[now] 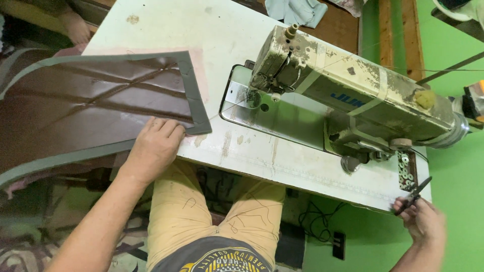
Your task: Using an industrial sewing machine to sew a quilted pattern onto a piece of brown synthetic leather.
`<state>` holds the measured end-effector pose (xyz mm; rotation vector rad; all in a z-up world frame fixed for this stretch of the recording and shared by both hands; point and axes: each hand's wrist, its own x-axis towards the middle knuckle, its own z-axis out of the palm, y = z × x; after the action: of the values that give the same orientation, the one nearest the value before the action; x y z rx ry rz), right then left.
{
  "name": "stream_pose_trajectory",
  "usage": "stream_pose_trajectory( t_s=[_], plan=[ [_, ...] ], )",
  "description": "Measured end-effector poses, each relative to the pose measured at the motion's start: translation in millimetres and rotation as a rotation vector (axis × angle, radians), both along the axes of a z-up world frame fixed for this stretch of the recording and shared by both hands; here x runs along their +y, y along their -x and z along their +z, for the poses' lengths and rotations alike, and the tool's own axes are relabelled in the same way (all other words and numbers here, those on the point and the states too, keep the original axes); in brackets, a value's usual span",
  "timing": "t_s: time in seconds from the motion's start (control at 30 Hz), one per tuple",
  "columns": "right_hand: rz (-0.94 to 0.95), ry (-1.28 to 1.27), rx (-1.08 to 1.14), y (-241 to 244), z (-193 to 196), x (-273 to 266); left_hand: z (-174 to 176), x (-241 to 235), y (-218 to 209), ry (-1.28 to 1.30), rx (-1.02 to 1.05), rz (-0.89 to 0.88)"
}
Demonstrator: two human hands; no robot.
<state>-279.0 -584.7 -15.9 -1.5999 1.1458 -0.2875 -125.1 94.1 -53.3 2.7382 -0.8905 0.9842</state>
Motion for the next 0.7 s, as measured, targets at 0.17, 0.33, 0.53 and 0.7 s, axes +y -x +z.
stream_pose_trajectory(
  t_s=[0.17,0.33,0.53,0.7],
  plan=[
    [0.045,-0.022,-0.462,50,-16,84,-7,-3,2,0.125,0.061,0.021],
    [0.199,-0.789,-0.392,57,-46,188,-8,-7,4,0.262,0.125,-0.004],
    [0.936,-0.872,-0.131,-19,-22,338,-4,-8,7,0.343,0.190,0.000],
    [0.898,-0.858,-0.096,-71,-16,384,-6,-10,9,0.394,0.248,0.006]
  ],
)
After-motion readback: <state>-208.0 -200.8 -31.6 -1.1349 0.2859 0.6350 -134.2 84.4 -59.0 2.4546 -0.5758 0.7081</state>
